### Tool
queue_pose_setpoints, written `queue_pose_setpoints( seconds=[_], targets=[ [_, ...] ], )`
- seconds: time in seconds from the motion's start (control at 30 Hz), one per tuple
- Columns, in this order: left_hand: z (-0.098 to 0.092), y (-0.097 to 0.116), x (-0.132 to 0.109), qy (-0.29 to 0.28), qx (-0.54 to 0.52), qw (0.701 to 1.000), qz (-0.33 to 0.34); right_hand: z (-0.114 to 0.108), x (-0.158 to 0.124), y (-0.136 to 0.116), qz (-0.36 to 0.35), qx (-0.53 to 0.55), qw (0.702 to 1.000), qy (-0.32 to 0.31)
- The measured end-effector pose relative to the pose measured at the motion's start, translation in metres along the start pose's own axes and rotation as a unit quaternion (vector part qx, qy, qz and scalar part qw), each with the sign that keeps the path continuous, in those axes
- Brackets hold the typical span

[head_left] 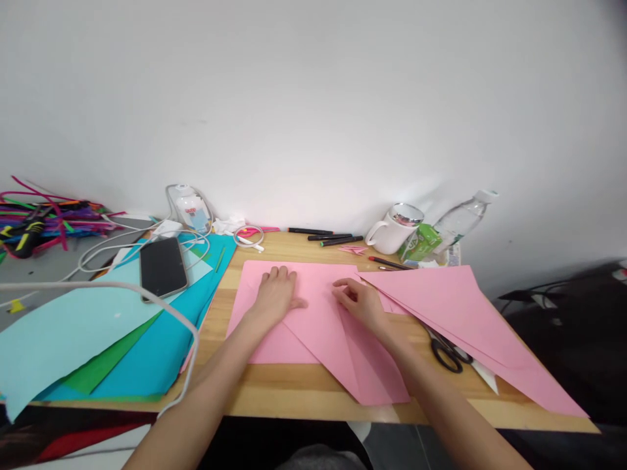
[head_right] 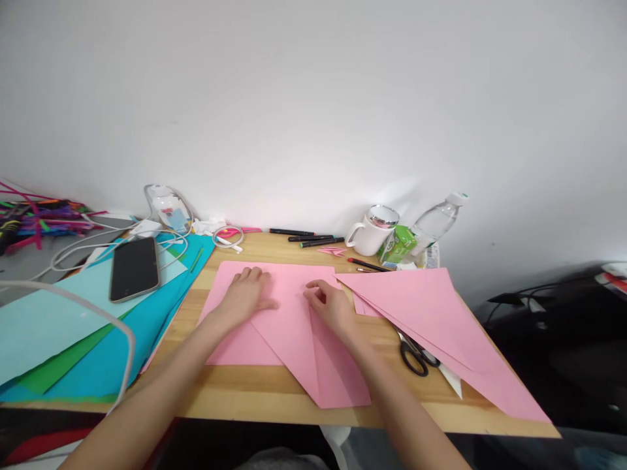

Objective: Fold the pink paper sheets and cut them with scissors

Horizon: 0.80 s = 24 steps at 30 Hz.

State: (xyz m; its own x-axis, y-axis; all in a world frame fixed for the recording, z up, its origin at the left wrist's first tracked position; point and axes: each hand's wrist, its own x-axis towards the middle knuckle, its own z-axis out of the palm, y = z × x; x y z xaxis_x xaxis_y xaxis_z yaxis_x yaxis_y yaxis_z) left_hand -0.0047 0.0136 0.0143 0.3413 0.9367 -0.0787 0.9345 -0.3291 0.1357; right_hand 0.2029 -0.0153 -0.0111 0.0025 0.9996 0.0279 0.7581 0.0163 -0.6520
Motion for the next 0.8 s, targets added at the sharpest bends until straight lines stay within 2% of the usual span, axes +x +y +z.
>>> queue_pose_setpoints(
  seconds=[0.1,0.13,0.23,0.33,0.4,0.53,0.63,0.7,0.73,0.8],
  targets=[
    [-0.005,0.005,0.015,-0.029,-0.03,0.999,-0.017,-0.011,-0.039,0.003,-0.006,0.056,0.998,0.023],
    [-0.006,0.004,0.018,-0.039,-0.044,0.998,-0.021,-0.013,-0.056,0.004,0.004,0.106,0.994,0.038],
    [-0.01,-0.004,0.021,-0.064,-0.104,0.992,-0.015,-0.007,-0.109,0.011,0.053,0.214,0.975,0.008],
    [-0.012,-0.013,0.014,-0.083,-0.187,0.979,0.014,0.01,-0.147,0.015,0.125,0.345,0.929,-0.05],
    [-0.017,-0.018,0.003,-0.095,-0.246,0.964,0.036,0.018,-0.157,0.015,0.171,0.407,0.895,-0.062],
    [-0.033,-0.028,-0.027,-0.106,-0.346,0.931,0.051,0.021,-0.142,0.007,0.187,0.498,0.846,-0.025],
    [-0.042,-0.035,-0.048,-0.12,-0.549,0.826,0.04,0.02,-0.111,-0.006,0.149,0.566,0.811,-0.004],
    [-0.042,-0.04,-0.058,-0.125,-0.632,0.764,0.039,0.021,-0.088,-0.017,0.128,0.582,0.802,0.041],
    [-0.04,-0.042,-0.061,-0.122,-0.65,0.749,0.04,0.021,-0.077,-0.023,0.129,0.584,0.799,0.064],
    [-0.037,-0.046,-0.064,-0.121,-0.659,0.741,0.043,0.019,-0.055,-0.033,0.122,0.608,0.782,0.073]
  ],
)
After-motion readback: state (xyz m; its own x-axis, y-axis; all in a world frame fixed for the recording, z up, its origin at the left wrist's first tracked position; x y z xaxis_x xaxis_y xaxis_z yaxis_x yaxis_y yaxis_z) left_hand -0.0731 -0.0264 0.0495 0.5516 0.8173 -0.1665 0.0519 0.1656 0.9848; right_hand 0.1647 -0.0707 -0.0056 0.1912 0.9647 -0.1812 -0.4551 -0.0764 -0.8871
